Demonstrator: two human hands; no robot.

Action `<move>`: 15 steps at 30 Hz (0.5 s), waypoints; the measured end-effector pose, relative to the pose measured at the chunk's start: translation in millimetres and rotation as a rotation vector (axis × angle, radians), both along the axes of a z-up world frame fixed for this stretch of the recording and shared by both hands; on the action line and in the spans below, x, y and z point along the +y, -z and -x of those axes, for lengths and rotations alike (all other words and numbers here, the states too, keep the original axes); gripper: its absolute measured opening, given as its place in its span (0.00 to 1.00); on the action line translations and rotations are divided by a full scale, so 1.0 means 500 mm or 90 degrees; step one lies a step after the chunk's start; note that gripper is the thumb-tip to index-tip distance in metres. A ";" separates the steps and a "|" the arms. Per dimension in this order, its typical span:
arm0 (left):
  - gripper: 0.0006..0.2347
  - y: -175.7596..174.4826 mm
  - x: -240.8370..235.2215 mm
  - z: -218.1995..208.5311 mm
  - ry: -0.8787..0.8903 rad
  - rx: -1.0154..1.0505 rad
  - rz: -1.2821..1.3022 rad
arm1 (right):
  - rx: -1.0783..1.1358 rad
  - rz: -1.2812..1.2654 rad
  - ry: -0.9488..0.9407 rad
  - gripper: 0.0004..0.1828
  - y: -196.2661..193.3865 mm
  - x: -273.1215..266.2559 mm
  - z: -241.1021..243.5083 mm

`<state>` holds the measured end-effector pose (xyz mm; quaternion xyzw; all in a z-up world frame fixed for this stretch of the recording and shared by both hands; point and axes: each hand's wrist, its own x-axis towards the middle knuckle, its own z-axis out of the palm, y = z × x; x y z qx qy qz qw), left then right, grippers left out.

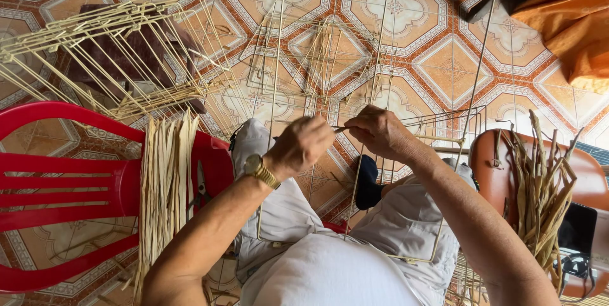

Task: The person sits on the floor weaving thin rattan strips onto wire frame structures, bending and threading strips around the frame wires and using scissors to trim excess strip ends. Several finished wire-and-rattan frames lie on the floor nearby as the person works on a new frame.

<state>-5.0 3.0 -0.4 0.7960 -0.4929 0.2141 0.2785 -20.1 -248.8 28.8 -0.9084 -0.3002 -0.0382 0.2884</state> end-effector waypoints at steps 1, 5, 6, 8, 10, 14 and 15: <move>0.04 -0.012 0.005 0.004 0.000 0.000 0.000 | 0.000 0.000 0.000 0.10 0.001 -0.003 -0.006; 0.04 -0.005 0.024 0.024 0.033 -0.090 -0.062 | -0.019 0.073 -0.011 0.08 0.008 0.005 -0.013; 0.03 0.006 0.026 0.024 0.022 -0.103 -0.077 | -0.047 0.110 -0.006 0.08 0.007 0.011 -0.016; 0.04 0.023 0.024 0.029 0.005 -0.062 -0.033 | -0.089 0.135 0.001 0.09 -0.002 0.025 -0.012; 0.06 0.018 0.018 0.019 -0.007 -0.021 0.012 | -0.132 0.161 0.011 0.10 -0.008 0.033 -0.014; 0.11 -0.021 -0.008 -0.026 -0.174 0.186 0.039 | -0.243 0.222 -0.006 0.17 0.013 0.043 -0.003; 0.13 -0.033 -0.016 -0.046 -0.247 0.294 -0.064 | -0.282 0.251 -0.013 0.18 0.019 0.046 -0.003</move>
